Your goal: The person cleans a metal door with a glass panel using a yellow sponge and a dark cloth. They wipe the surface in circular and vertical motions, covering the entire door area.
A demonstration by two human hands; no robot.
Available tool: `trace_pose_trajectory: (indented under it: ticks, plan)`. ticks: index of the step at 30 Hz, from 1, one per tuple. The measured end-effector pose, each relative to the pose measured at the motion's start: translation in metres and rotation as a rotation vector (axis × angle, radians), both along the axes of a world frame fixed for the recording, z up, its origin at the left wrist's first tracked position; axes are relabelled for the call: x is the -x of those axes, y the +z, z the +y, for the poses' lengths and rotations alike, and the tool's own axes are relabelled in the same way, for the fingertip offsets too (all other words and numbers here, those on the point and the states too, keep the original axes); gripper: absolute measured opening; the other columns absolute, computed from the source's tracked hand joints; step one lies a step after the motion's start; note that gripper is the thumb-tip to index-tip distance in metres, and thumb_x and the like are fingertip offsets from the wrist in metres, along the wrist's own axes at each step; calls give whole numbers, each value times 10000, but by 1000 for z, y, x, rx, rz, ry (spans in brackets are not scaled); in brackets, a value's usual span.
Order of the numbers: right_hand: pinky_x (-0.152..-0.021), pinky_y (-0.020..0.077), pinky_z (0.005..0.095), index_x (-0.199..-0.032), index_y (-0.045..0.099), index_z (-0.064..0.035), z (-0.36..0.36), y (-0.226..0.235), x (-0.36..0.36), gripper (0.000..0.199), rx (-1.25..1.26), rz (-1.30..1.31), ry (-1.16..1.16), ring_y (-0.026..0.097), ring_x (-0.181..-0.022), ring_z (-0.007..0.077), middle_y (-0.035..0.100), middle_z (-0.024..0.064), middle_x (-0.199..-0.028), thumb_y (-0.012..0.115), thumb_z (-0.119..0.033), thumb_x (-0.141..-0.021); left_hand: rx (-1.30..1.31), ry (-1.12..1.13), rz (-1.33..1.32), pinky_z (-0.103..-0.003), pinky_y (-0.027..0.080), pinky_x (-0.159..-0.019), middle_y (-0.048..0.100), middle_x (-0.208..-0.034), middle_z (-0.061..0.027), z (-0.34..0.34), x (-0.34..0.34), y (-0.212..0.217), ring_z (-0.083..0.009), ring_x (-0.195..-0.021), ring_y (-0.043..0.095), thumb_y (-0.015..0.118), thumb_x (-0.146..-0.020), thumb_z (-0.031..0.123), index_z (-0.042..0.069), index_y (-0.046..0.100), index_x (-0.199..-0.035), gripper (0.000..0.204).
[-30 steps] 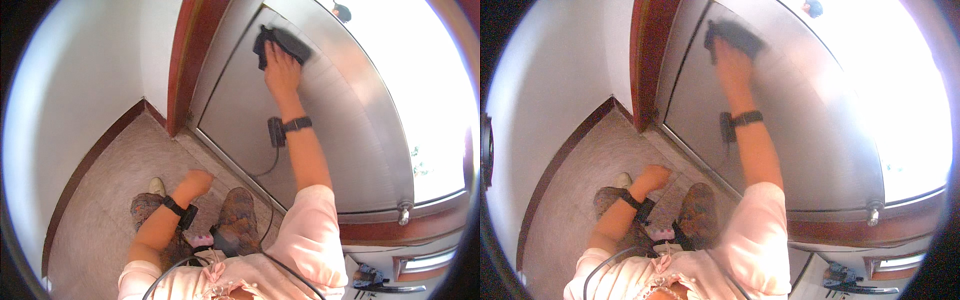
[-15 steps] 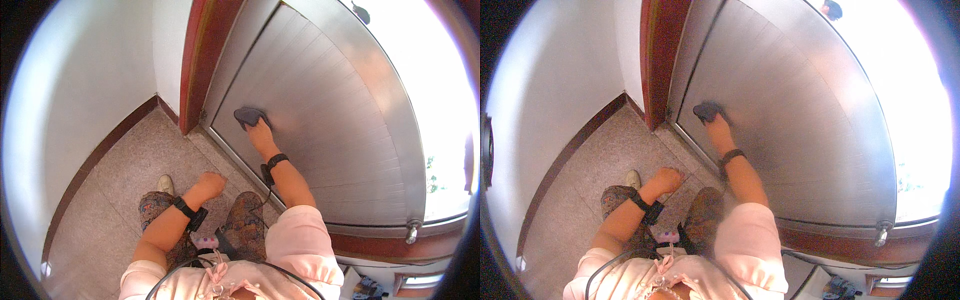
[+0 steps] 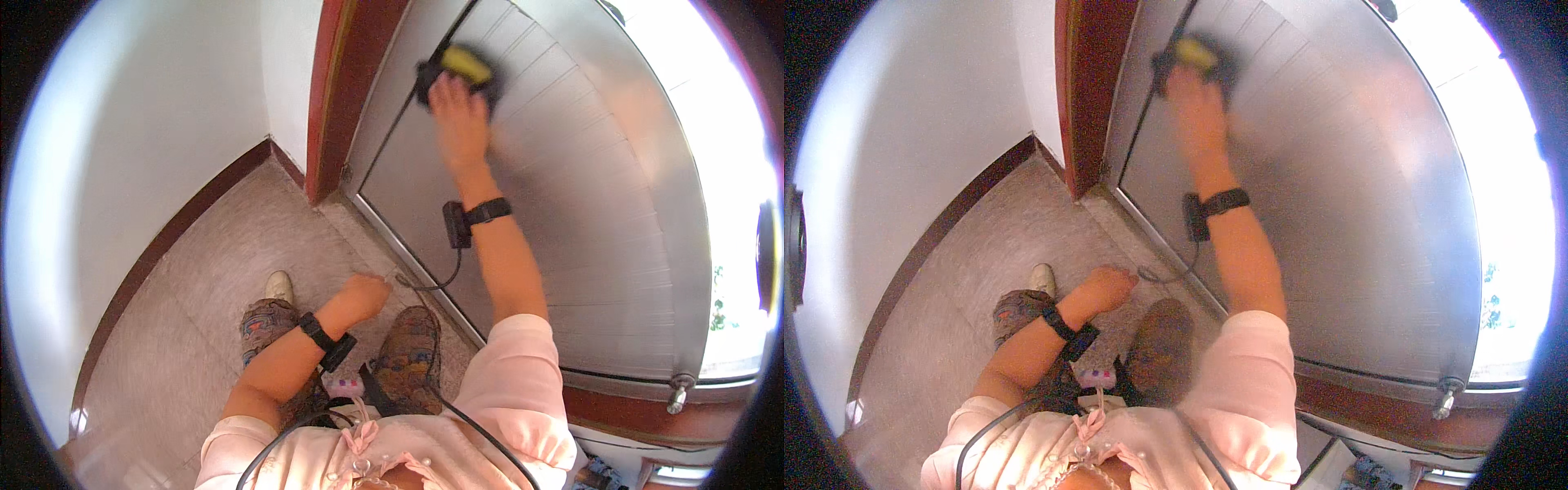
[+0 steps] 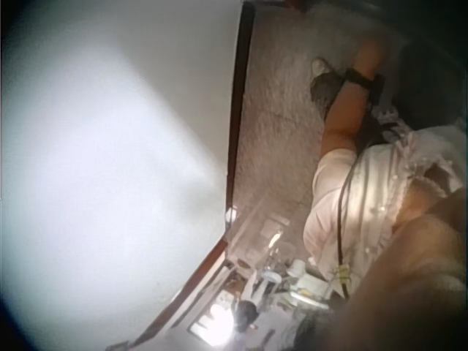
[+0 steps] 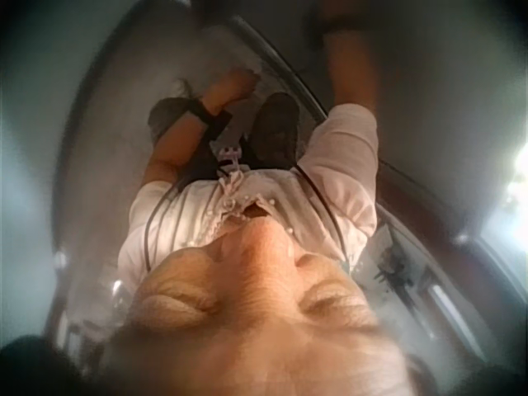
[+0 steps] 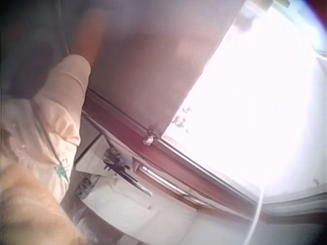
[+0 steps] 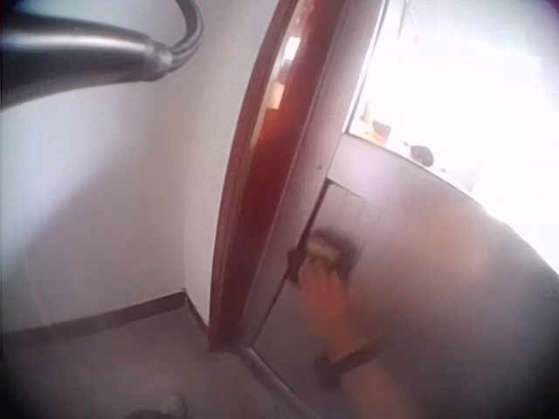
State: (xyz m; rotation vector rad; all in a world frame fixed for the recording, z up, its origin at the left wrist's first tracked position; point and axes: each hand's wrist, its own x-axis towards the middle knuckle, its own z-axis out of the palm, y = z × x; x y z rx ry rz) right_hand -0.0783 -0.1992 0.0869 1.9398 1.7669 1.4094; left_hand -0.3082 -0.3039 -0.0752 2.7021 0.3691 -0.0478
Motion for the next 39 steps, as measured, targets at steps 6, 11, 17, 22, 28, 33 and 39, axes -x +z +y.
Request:
trace_pose_trajectory:
  ticks: [6,11,17,22,28,33,39]
  plan:
    - [-821,371,352,-1084,498,-46,-55,-225,-42,333,394,608,90,500,-948,252,553,118,-1008,451,-174,-781,25,-1,76,-403,474,-649,595,-812,-125,5,3,3,-302,-781,585,526,-726,170,62,568,-900,209]
    - [-814,386,399,-995,528,-24,-173,-280,-74,283,394,943,67,489,-956,350,552,195,-981,463,-206,-788,33,-2,171,-395,479,-622,608,-822,-122,7,0,15,-290,-779,593,538,-708,100,52,586,-875,180]
    - [-962,285,350,-1086,531,-50,-302,-225,-77,328,703,405,3,451,-1054,269,527,125,-1105,446,-123,-777,21,52,106,-379,479,-595,610,-791,-123,12,6,17,-286,-745,597,549,-688,72,39,595,-824,147]
    - [-877,368,368,-1103,489,-8,-219,-167,-40,370,660,861,-454,504,-959,331,513,215,-1071,468,-251,-825,18,53,-14,-372,470,-565,617,-771,-94,12,11,1,-260,-725,600,572,-675,102,67,618,-764,106]
    - [-875,335,393,-1208,377,-12,-55,-74,0,492,334,818,-272,444,-1058,266,360,148,-1277,512,-259,-805,-124,1,28,-361,455,-525,639,-756,-36,-11,-27,-21,-207,-717,609,619,-658,155,127,665,-703,70]
    - [-950,251,358,-1283,319,-66,-21,-126,-17,513,389,8,-26,316,-1189,210,205,59,-1387,463,-97,-791,-85,-26,139,-344,438,-519,638,-780,-23,10,-19,-33,-215,-706,600,650,-646,182,119,666,-715,95]
    - [-960,244,359,-1255,374,-89,-128,-219,9,434,1027,152,-386,402,-1133,228,437,90,-1237,424,-126,-825,-194,137,-230,-350,432,-490,615,-660,-58,17,26,-70,-227,-617,586,617,-627,148,103,648,-654,60]
